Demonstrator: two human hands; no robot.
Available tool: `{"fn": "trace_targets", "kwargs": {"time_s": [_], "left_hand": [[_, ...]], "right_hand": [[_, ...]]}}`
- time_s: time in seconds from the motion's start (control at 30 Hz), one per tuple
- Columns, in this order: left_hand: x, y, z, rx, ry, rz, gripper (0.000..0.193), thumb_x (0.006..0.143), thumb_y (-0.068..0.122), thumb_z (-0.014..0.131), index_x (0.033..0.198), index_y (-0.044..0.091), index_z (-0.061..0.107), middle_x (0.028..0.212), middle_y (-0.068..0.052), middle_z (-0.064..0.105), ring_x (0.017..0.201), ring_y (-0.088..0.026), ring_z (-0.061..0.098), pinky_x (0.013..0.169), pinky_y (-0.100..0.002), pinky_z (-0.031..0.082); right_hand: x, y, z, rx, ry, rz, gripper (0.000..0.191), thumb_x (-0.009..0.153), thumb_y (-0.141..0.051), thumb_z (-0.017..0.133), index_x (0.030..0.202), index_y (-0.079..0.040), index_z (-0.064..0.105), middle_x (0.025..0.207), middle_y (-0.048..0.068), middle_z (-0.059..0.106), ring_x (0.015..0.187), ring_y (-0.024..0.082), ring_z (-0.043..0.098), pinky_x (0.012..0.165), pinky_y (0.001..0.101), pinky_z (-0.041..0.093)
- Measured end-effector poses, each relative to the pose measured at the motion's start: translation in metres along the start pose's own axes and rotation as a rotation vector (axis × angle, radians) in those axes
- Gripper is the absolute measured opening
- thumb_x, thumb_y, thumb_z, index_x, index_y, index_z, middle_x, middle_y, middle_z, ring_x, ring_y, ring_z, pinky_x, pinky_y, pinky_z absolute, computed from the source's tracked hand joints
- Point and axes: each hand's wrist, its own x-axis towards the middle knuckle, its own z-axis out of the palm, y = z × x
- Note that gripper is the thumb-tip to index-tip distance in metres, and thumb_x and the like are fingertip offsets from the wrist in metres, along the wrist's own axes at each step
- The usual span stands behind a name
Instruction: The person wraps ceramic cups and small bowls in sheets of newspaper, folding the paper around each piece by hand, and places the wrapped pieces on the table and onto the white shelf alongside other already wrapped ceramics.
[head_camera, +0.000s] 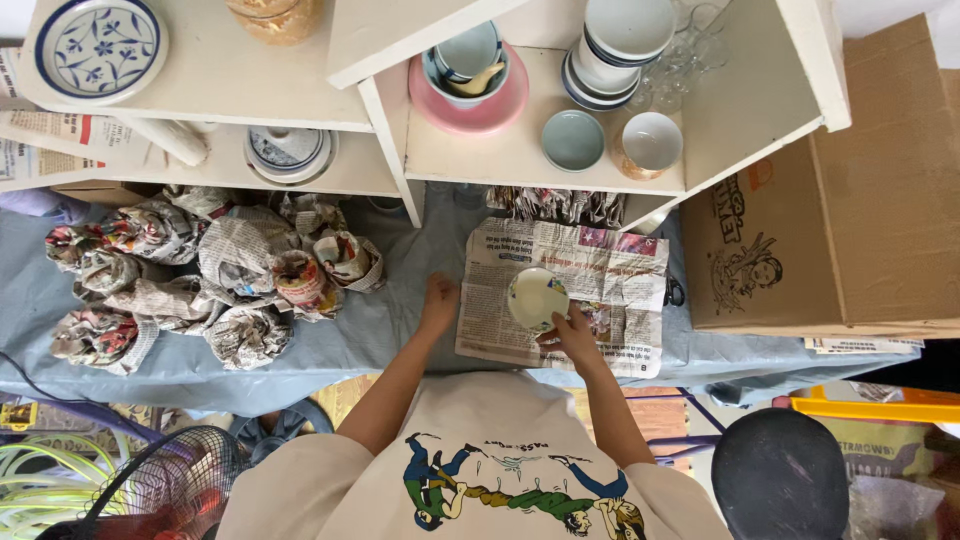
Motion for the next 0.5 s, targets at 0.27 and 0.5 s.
{"fn": "trace_targets", "kwargs": {"time_s": [0.27,0.5], "left_hand": [[-0.006,0.009,0.021,0.359,-0.096,-0.109,0.033,0.089,0.025,0.074,0.109,0.0,0.068,0.098,-0.016,0.074,0.086,-0.027,0.069,0.076,-0.038,0.052],[-0.019,-0.01,-0.023,0.178,-0.109,-0.06,0.033,0.095,0.029,0.075,0.096,-0.002,0.067,0.081,-0.015,0.059,0.074,-0.023,0.053,0.065,-0.037,0.045]], "right_hand": [[0.008,0.009,-0.034,0.04,0.123,0.038,0.05,0.103,-0.022,0.048,0.149,-0.01,0.035,0.112,0.017,0.067,0.082,0.026,0.076,0.066,0.0414,0.066],[0.02,-0.002,-0.008,0.057,-0.024,-0.004,0.05,0.106,-0.028,0.047,0.151,-0.009,0.035,0.112,0.021,0.068,0.085,0.026,0.076,0.069,0.0376,0.066]]}}
